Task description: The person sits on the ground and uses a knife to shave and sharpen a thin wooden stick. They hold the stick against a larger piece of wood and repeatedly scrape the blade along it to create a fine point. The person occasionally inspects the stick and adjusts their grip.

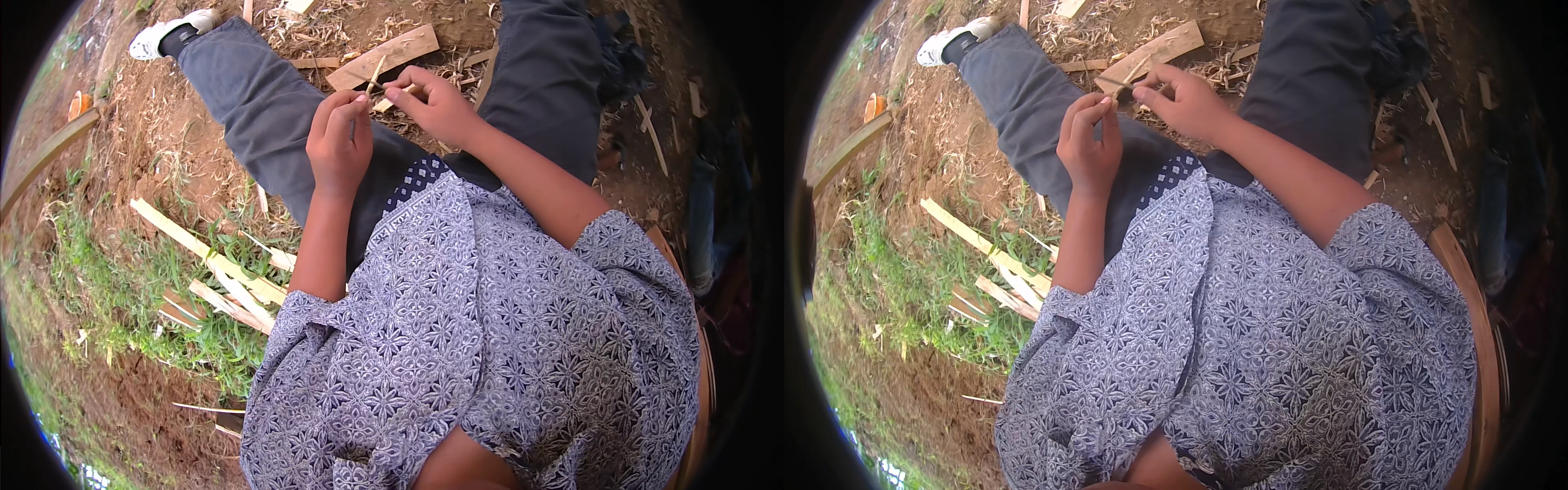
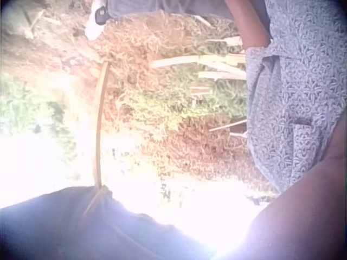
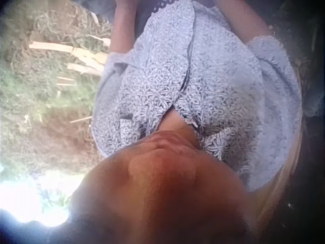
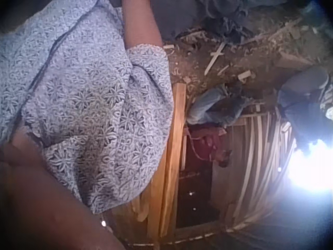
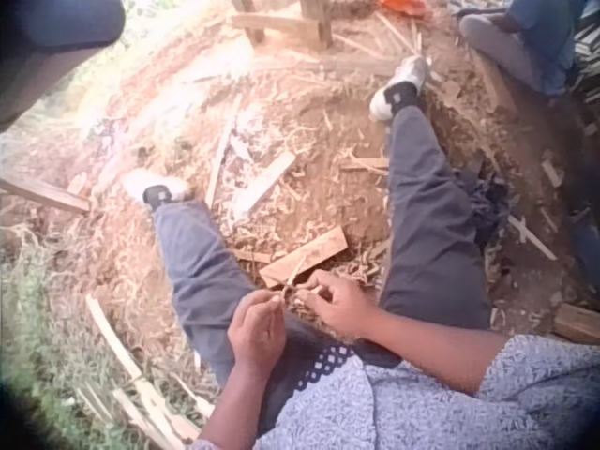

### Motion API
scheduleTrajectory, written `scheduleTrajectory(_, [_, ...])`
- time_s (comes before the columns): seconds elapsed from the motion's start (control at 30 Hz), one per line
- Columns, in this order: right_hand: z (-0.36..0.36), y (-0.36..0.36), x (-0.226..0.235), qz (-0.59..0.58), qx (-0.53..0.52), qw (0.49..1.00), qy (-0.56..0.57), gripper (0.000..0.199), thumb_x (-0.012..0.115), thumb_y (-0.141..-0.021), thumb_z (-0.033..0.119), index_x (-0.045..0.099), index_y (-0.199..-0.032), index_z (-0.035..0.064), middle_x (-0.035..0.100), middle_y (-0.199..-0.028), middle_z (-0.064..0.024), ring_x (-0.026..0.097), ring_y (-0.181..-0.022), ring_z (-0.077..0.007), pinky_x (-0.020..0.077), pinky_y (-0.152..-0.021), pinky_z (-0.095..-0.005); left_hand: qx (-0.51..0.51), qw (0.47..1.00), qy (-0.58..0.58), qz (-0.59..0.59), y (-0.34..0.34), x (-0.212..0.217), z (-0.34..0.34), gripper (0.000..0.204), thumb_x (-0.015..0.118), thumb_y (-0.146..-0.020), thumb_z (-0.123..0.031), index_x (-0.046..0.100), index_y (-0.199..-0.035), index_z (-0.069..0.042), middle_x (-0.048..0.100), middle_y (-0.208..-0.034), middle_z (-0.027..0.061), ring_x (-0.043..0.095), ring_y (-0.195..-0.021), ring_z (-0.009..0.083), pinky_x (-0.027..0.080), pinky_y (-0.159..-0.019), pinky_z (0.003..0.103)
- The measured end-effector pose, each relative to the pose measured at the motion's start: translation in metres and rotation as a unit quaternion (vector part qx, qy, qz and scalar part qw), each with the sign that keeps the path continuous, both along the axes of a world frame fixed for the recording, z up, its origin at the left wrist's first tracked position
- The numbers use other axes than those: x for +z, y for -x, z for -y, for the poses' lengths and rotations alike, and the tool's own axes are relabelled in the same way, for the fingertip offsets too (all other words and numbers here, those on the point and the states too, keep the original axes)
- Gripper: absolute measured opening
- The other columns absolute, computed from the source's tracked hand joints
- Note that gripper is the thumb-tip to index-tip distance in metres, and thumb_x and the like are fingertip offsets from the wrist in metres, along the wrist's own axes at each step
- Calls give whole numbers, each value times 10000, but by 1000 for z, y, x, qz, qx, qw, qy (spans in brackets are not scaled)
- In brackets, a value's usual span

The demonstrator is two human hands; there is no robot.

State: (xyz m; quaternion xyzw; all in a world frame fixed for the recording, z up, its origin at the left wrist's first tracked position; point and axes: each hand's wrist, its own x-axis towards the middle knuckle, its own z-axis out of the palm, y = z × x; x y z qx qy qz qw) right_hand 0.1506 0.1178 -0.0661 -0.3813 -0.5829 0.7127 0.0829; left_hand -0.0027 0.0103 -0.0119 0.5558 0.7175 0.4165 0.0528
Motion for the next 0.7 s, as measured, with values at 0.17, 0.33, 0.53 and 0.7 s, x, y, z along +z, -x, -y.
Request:
scheduleTrajectory(0.17, [-5,-3,-16,80,13,996,-42,245,698,-1045,295,684,-1109,59,636,-753,11,527,-657,-52,416,-597,-270,0,1000,8,6,-3,5,-1,132,771,-906,41,671,-965,-21,751,-999,124,747,-864,263,598,-752,335])
scheduleTrajectory(0.33, [-12,-3,-57,189,21,978,-90,348,715,-977,453,737,-1095,126,725,-820,-85,680,-735,-234,524,-690,-393,9,1000,20,8,0,7,-3,147,779,-902,33,673,-980,-33,749,-994,122,744,-870,269,599,-777,340])
scheduleTrajectory(0.53, [-6,3,-74,146,-58,983,-93,334,702,-989,419,722,-1077,97,731,-864,-105,693,-778,-228,542,-739,-390,4,1000,13,5,-4,2,0,153,766,-902,45,676,-991,-40,746,-997,117,744,-875,276,597,-778,349])
scheduleTrajectory(0.7, [0,0,-3,7,6,1000,5,224,704,-1044,249,667,-1121,42,638,-789,28,526,-712,-31,405,-624,-250,-14,1000,12,10,-2,6,-1,150,756,-899,64,693,-990,-38,746,-1006,121,746,-879,272,596,-774,347])
